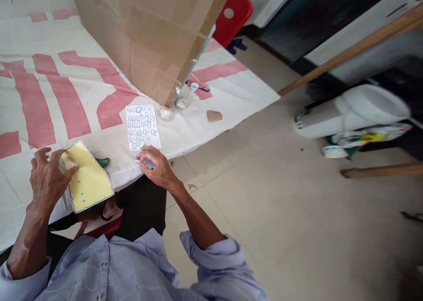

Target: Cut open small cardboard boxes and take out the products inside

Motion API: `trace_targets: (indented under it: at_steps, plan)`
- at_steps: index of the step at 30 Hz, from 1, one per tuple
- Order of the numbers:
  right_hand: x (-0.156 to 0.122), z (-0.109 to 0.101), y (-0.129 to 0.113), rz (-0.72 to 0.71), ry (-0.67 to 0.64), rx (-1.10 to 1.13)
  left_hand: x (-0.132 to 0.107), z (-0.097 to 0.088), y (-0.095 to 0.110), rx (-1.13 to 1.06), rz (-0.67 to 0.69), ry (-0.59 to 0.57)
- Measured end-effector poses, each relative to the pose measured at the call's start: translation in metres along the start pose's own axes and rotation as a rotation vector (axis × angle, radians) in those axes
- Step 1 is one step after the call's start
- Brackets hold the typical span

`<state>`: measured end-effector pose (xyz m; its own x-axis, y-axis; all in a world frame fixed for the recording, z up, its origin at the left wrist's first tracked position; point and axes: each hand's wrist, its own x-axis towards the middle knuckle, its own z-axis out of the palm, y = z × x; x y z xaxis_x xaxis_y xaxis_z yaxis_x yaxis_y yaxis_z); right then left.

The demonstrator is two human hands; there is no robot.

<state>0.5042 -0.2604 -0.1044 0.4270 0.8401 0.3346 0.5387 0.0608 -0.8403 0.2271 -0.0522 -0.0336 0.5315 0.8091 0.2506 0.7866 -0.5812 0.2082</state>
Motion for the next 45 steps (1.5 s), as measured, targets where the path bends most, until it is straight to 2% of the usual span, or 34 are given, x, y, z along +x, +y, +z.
trace_targets:
  at_steps: [3,5,8,11,15,20,25,33,45]
  plan:
    - [0.0,-0.001,0.001,-0.034,0.009,0.011,0.013,-0.008,0.023,-0.028,0.192,0.033]
    - [0.001,-0.002,0.001,-0.047,0.001,0.01,0.024,-0.005,0.05,-0.185,0.399,-0.038]
    - [0.003,-0.004,0.001,-0.026,-0.021,0.002,0.045,0.015,0.092,-0.364,0.69,-0.229]
    - [0.006,-0.006,0.0,0.02,-0.05,-0.004,0.069,0.046,0.118,-0.381,0.832,-0.273]
    - [0.01,-0.006,-0.001,0.051,-0.059,0.023,0.093,0.078,0.125,-0.426,0.883,-0.256]
    - [0.016,-0.009,-0.006,0.102,-0.072,0.065,0.097,0.092,0.123,-0.456,0.89,-0.317]
    - [0.021,-0.011,-0.01,0.131,-0.097,0.092,0.094,0.094,0.129,-0.396,0.859,-0.384]
    - [0.025,-0.012,-0.009,0.239,-0.117,0.071,0.091,0.088,0.137,-0.327,0.862,-0.431]
    - [0.024,-0.011,-0.009,0.212,-0.108,0.07,0.089,0.092,0.137,-0.293,0.87,-0.423]
